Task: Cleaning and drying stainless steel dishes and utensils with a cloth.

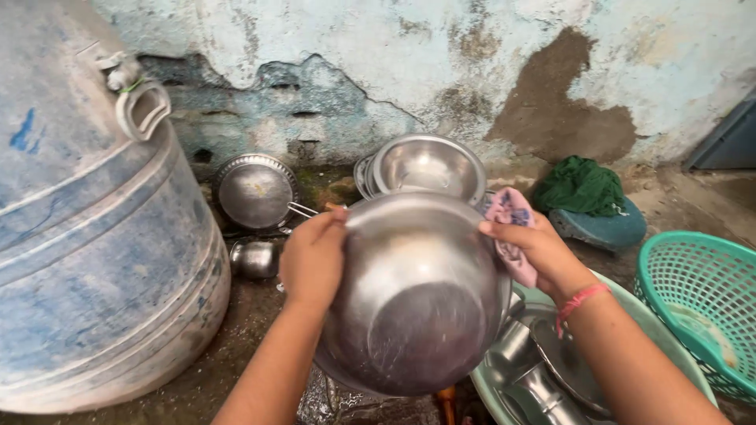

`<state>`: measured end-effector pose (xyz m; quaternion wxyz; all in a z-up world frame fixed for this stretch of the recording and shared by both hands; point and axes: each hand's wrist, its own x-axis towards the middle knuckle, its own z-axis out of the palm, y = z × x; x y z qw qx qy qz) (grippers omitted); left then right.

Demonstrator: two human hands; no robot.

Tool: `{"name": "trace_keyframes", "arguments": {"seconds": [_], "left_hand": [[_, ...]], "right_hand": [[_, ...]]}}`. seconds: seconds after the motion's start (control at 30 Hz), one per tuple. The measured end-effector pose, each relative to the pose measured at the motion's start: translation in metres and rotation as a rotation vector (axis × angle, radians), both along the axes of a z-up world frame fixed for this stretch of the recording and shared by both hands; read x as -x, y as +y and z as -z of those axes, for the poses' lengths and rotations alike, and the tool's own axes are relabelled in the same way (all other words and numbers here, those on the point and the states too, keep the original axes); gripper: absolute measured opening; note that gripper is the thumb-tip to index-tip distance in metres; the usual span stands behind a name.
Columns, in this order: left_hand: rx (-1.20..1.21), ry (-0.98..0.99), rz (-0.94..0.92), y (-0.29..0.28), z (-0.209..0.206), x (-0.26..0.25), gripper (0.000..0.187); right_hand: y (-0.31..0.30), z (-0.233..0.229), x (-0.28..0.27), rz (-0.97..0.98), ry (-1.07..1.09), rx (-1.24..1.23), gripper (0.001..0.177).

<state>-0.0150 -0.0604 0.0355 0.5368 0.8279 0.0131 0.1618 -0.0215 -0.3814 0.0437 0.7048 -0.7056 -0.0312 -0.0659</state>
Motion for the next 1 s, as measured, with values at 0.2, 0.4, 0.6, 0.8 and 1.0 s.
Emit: {"name": "trace_keyframes", "arguments": {"seconds": [0.2,0.4,0.6,0.8,1.0], "left_hand": [[0.700,0.044,0.099,-0.048,0.089,-0.052,0.041],[0.728,0.415,0.272,-0.161,0.119,-0.068,0.040],[0.466,0.967,0.583,-0.264,0.083,-0.026,0.069],[0.369,1.137,0.604,-0.307,0.070,0.007,0.090],[0.341,1.115,0.537,-0.327,0.101,0.004,0.100]], "right_hand": [[-0.069,0.015,0.028,0.087,0.213,-0.322,0.028],[-0.121,-0.028,0.071,0.228,0.109,0.091,0.027],[-0.175,0.011,0.089,0.395,0.179,0.458,0.019],[-0.164,0.039,0.106,0.521,0.298,0.536,0.026],[-0.138,0.094,0.099,0.442,0.244,0.755,0.037]]}}
